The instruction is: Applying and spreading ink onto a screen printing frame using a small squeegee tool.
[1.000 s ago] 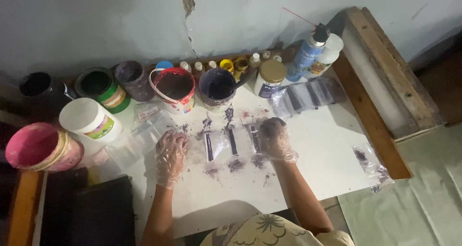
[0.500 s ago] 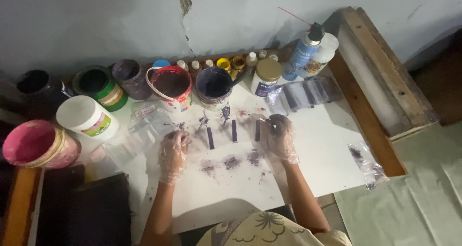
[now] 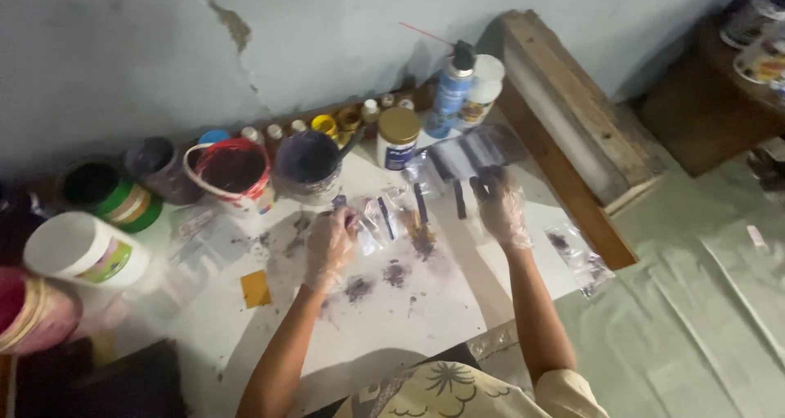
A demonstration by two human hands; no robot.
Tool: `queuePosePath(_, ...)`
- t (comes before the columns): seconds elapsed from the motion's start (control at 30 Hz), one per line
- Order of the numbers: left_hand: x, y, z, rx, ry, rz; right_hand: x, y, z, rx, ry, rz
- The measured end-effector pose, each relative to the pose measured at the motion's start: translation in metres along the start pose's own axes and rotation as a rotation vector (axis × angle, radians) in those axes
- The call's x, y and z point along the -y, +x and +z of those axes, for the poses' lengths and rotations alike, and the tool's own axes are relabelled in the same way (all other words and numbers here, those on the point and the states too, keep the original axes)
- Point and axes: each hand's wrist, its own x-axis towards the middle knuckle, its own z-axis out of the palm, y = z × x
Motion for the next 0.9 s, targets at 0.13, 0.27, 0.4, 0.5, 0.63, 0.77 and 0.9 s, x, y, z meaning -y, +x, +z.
queuePosePath(0.13, -0.025, 0.033, 0.039, 0.062, -0.028, 0.025, 0.045, 0.058, -0.059, 0.166, -0.146, 0.171)
queuePosePath(0.27, -0.076, 0.048, 0.032, 0.073, -0.119, 0.045, 0.069, 0.098, -0.094, 0.237, 0.125, 0.655)
queuePosePath(0.4, -0.103, 0.068, 0.045, 0.027, -0.219, 0.053, -0.141, 0.072, 0.017, 0.032, -0.148, -0.016)
queuePosePath(0.5, -0.113, 0.092, 0.072, -0.053, -0.188, 0.001, -0.293, 0.064, 0.106, -0.569, -0.885, 0.026)
queuePosePath(0.63, -0.106, 0.118, 0.110, -0.032, -0.176, 0.028, -0.232, 0.080, 0.096, -0.248, -0.564, 0.841)
queuePosePath(0.77, -0.117, 0.109, 0.108, -0.116, -0.133, 0.058, -0.100, 0.174, 0.050, 0.066, -0.458, 1.297)
queuePosePath(0.9, -0.129, 0.112, 0.119, -0.194, -0.099, 0.065, -0.091, 0.225, 0.036, 0.425, -0.433, 1.677)
